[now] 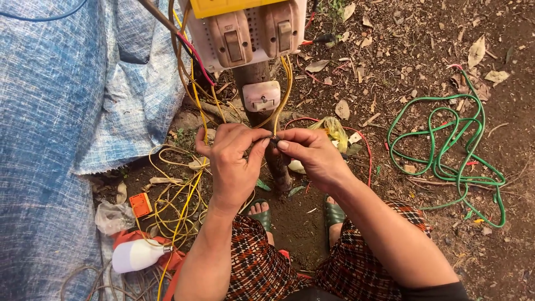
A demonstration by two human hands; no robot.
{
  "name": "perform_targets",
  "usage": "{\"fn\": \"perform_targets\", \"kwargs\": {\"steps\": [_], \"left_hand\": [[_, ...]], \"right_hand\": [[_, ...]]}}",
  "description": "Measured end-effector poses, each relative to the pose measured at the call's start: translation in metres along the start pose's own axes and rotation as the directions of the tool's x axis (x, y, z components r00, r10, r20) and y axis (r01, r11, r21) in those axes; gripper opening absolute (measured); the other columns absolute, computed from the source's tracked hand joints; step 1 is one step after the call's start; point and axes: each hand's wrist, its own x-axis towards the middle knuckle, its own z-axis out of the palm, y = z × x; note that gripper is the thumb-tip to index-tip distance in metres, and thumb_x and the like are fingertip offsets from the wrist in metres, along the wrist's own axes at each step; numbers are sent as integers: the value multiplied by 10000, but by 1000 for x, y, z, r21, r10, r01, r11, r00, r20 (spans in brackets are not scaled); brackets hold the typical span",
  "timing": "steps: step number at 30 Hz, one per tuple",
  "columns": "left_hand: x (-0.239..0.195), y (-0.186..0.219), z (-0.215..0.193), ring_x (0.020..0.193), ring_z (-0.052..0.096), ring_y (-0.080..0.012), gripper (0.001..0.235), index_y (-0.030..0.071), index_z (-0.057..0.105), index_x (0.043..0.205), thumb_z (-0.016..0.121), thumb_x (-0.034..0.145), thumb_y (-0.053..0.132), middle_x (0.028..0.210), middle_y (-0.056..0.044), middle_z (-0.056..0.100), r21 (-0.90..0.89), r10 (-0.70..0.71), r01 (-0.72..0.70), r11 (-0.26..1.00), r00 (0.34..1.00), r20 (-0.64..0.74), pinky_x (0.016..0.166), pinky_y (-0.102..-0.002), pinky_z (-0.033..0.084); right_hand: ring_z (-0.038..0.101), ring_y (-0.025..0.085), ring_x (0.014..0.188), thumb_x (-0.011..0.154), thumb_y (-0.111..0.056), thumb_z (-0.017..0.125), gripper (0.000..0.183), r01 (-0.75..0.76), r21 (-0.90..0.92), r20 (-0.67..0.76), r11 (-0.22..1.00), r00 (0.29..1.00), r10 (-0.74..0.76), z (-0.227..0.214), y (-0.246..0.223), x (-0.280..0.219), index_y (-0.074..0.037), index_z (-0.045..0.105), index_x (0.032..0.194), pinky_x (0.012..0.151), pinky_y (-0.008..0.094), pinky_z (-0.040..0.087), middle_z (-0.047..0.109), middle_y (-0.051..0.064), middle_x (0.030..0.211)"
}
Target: The person sits on the ground and works on a bundle of electrical wires connected to a distribution box. They strip the insulation from the wire ends, twist the exposed strands together, and wrap the connections with black electrical tape.
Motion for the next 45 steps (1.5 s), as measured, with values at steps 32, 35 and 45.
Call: {"fn": "perform_targets", "kwargs": {"steps": [32, 35, 45], "left_hand": [[-4, -9, 8, 989, 600, -208, 108, 173, 753, 966, 662, 991, 121, 824, -4, 720, -28, -27, 27, 999, 1000, -13, 1070, -706, 83], [-6, -12, 7, 999, 601, -219, 118, 163, 745, 988, 631, 1014, 149, 849, -20, 720, -58, -26, 26, 998, 1000, 11, 1076, -704, 84], [-5, 8, 6, 974, 603, -189, 76, 187, 752, 917, 707, 976, 170, 797, 21, 711, 103, 66, -68, 992, 998, 20, 1079, -681, 113]], "right_hand": [[604, 254, 958, 1059, -151, 581, 202, 633, -763, 464, -131, 394, -793, -16, -34, 21, -221, 769, 1032, 863, 362, 522, 735, 14, 1181], [612, 273, 1012, 1050, -279, 615, 163, 592, -766, 530, -250, 362, -767, -19, -19, 30, -247, 773, 1080, 928, 407, 509, 695, 55, 1214], [588, 248, 964, 1007, -196, 650, 111, 702, -711, 486, -30, 461, -743, -4, -23, 20, -168, 709, 917, 897, 399, 442, 740, -2, 1005]]}}
